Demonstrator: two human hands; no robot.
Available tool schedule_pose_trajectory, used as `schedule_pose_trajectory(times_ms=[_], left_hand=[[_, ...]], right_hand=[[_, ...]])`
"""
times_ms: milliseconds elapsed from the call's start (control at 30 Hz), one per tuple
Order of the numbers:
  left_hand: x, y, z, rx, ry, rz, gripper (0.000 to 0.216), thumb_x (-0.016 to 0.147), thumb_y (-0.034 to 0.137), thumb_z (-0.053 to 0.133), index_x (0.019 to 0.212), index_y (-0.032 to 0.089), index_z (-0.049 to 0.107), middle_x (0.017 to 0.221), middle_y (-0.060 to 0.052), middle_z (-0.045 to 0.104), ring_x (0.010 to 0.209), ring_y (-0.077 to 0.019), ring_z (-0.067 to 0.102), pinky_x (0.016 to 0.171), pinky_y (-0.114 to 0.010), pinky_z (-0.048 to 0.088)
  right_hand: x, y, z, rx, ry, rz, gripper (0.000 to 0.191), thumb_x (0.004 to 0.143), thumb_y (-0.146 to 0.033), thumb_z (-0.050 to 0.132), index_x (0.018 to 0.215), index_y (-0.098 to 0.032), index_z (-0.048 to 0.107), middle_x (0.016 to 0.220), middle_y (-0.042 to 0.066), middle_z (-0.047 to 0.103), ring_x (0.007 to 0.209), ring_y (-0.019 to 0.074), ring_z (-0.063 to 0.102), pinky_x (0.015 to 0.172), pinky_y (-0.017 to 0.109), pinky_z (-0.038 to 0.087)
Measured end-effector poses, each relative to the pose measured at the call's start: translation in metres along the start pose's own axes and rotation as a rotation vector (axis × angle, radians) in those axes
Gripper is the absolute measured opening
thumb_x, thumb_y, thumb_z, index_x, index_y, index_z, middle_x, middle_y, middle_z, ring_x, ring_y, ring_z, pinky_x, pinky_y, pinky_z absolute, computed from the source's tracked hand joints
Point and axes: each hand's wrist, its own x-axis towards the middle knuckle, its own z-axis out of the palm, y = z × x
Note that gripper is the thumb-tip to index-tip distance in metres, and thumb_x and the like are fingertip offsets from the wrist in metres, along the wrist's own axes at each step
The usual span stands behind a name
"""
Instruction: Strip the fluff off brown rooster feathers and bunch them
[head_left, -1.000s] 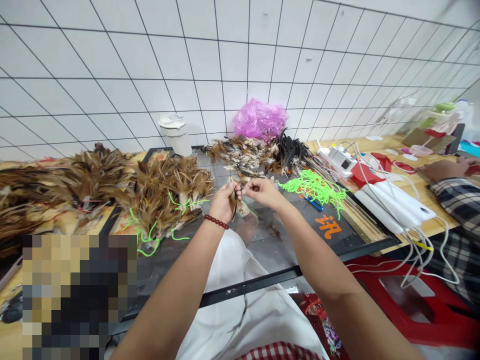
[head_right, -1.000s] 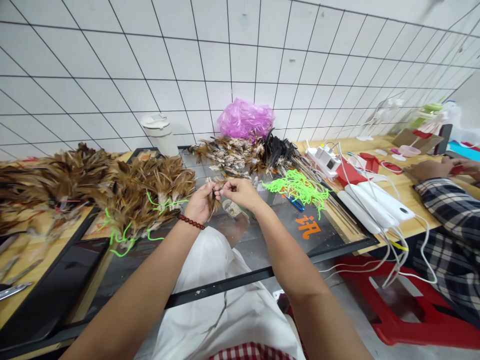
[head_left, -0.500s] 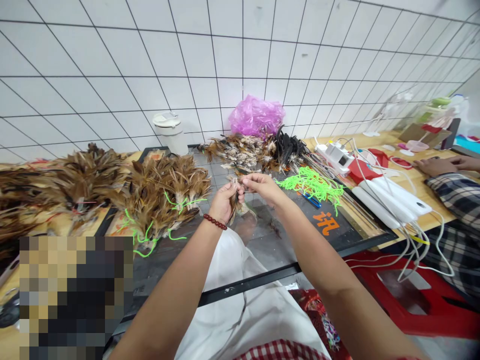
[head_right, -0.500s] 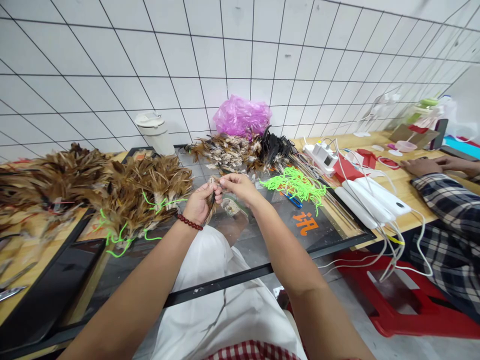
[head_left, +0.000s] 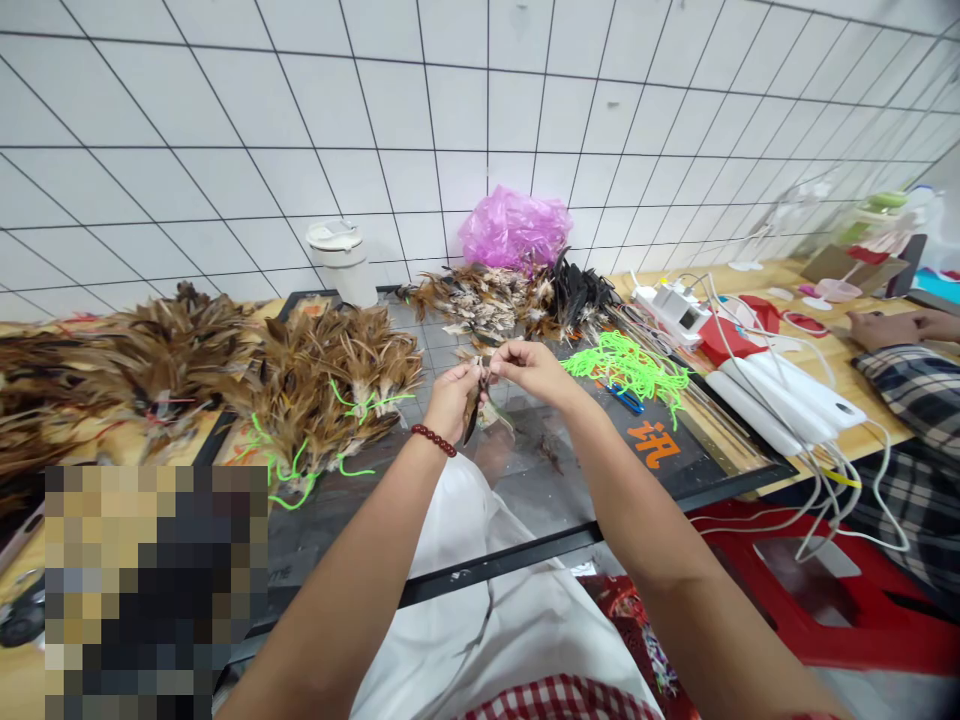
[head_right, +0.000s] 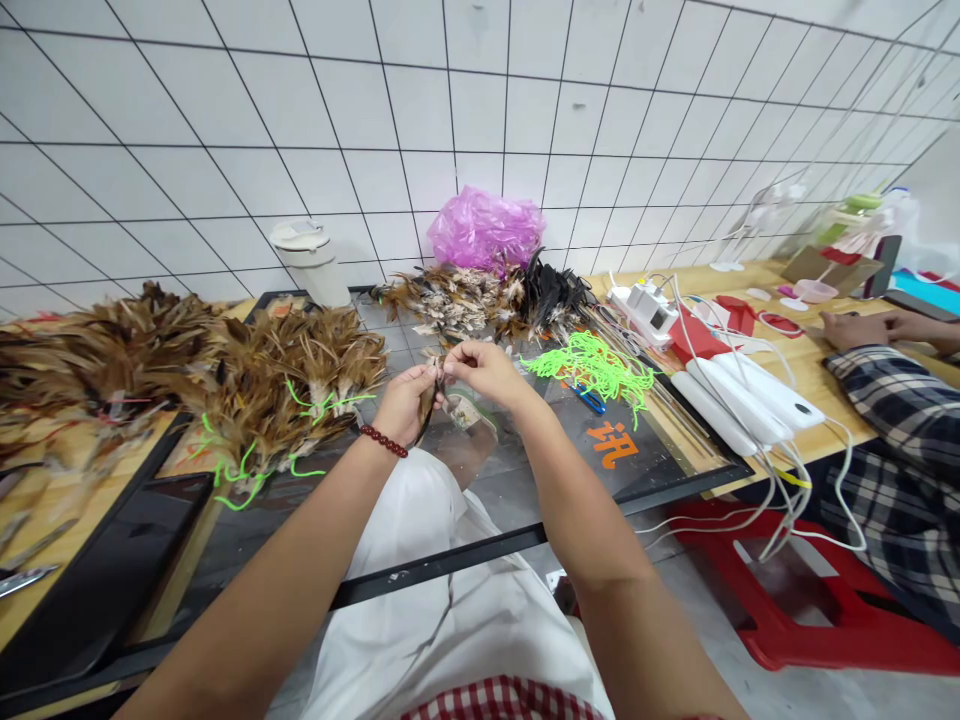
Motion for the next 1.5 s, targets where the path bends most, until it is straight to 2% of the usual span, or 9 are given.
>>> schedule_pose_trajectory(times_ms=[167, 333, 500, 667, 800, 933, 1067, 1333, 1500], left_hand=[[-0.003, 0.001, 0.002, 0.053, -0.035, -0.032, 0.022, 0.067, 0.031, 0.07, 0.072, 0.013, 0.059, 0.056, -0.001, 0.059, 0.041, -0.0069, 0.046, 0.041, -0.019, 0.033], [-0.004, 0.0, 0.001, 0.084, -0.079, -0.03, 0.024, 0.068, 0.034, 0.07, 0.067, 0.013, 0.059, 0.053, 0.0, 0.053, 0.043, -0.0065, 0.045, 0.042, -0.019, 0.033], [-0.002, 0.002, -0.003, -0.042, -0.195, -0.041, 0.024, 0.069, 0.033, 0.071, 0.069, 0.013, 0.058, 0.053, 0.003, 0.046, 0.044, -0.0053, 0.041, 0.043, -0.018, 0.032], [-0.002, 0.004, -0.005, -0.119, -0.221, -0.064, 0.021, 0.072, 0.03, 0.069, 0.07, 0.013, 0.055, 0.054, 0.003, 0.043, 0.044, -0.0046, 0.039, 0.043, -0.017, 0.03], [-0.001, 0.002, -0.006, -0.123, -0.227, -0.08, 0.02, 0.073, 0.028, 0.068, 0.07, 0.013, 0.055, 0.053, 0.004, 0.041, 0.043, -0.0044, 0.038, 0.042, -0.017, 0.03], [-0.001, 0.002, -0.006, -0.103, -0.219, -0.082, 0.021, 0.073, 0.028, 0.068, 0.068, 0.013, 0.055, 0.05, 0.004, 0.041, 0.042, -0.0044, 0.037, 0.042, -0.017, 0.03], [-0.003, 0.005, -0.004, -0.139, -0.212, -0.085, 0.022, 0.073, 0.027, 0.068, 0.068, 0.013, 0.053, 0.05, 0.004, 0.041, 0.042, -0.0046, 0.037, 0.042, -0.016, 0.03], [0.0, 0.002, -0.009, -0.209, -0.284, -0.14, 0.015, 0.076, 0.021, 0.063, 0.067, 0.012, 0.055, 0.05, 0.003, 0.04, 0.041, -0.005, 0.037, 0.041, -0.017, 0.03], [-0.001, 0.001, -0.008, -0.169, -0.338, -0.156, 0.015, 0.073, 0.024, 0.066, 0.069, 0.011, 0.059, 0.05, 0.002, 0.044, 0.042, -0.006, 0.041, 0.042, -0.018, 0.031]], right_hand=[[-0.001, 0.001, 0.003, -0.287, 0.162, -0.083, 0.013, 0.076, -0.027, 0.057, 0.072, -0.016, 0.061, 0.069, 0.0, 0.06, 0.064, 0.0104, 0.05, 0.063, 0.023, 0.04], [0.001, 0.006, 0.005, -0.237, 0.163, -0.075, 0.012, 0.076, -0.027, 0.057, 0.074, -0.016, 0.061, 0.068, -0.001, 0.061, 0.063, 0.0106, 0.052, 0.063, 0.023, 0.041], [0.004, 0.01, 0.001, -0.125, 0.268, 0.002, 0.019, 0.076, -0.03, 0.056, 0.082, -0.015, 0.064, 0.07, -0.001, 0.06, 0.062, 0.0103, 0.049, 0.061, 0.023, 0.039], [0.005, 0.01, 0.002, -0.003, 0.141, 0.005, 0.026, 0.074, -0.036, 0.059, 0.089, -0.015, 0.064, 0.078, 0.001, 0.063, 0.067, 0.0114, 0.052, 0.067, 0.025, 0.042], [0.005, 0.012, 0.01, -0.033, 0.084, 0.01, 0.022, 0.074, -0.038, 0.057, 0.077, -0.016, 0.059, 0.073, 0.0, 0.06, 0.066, 0.0116, 0.051, 0.067, 0.025, 0.041], [0.007, 0.019, 0.008, -0.18, 0.257, 0.03, 0.02, 0.078, -0.036, 0.05, 0.07, -0.018, 0.054, 0.06, -0.004, 0.048, 0.058, 0.0106, 0.041, 0.058, 0.023, 0.033], [0.01, 0.023, -0.001, -0.055, 0.417, 0.068, 0.019, 0.076, -0.036, 0.052, 0.07, -0.018, 0.054, 0.057, -0.005, 0.044, 0.056, 0.0099, 0.039, 0.055, 0.022, 0.031], [0.003, 0.005, 0.013, 0.238, 0.088, 0.074, 0.032, 0.07, -0.04, 0.067, 0.092, -0.017, 0.066, 0.076, -0.001, 0.062, 0.065, 0.0091, 0.05, 0.066, 0.024, 0.04], [0.001, 0.004, 0.018, 0.355, 0.076, 0.057, 0.027, 0.067, -0.04, 0.072, 0.067, -0.015, 0.063, 0.062, -0.002, 0.06, 0.061, 0.0101, 0.054, 0.065, 0.025, 0.045]])
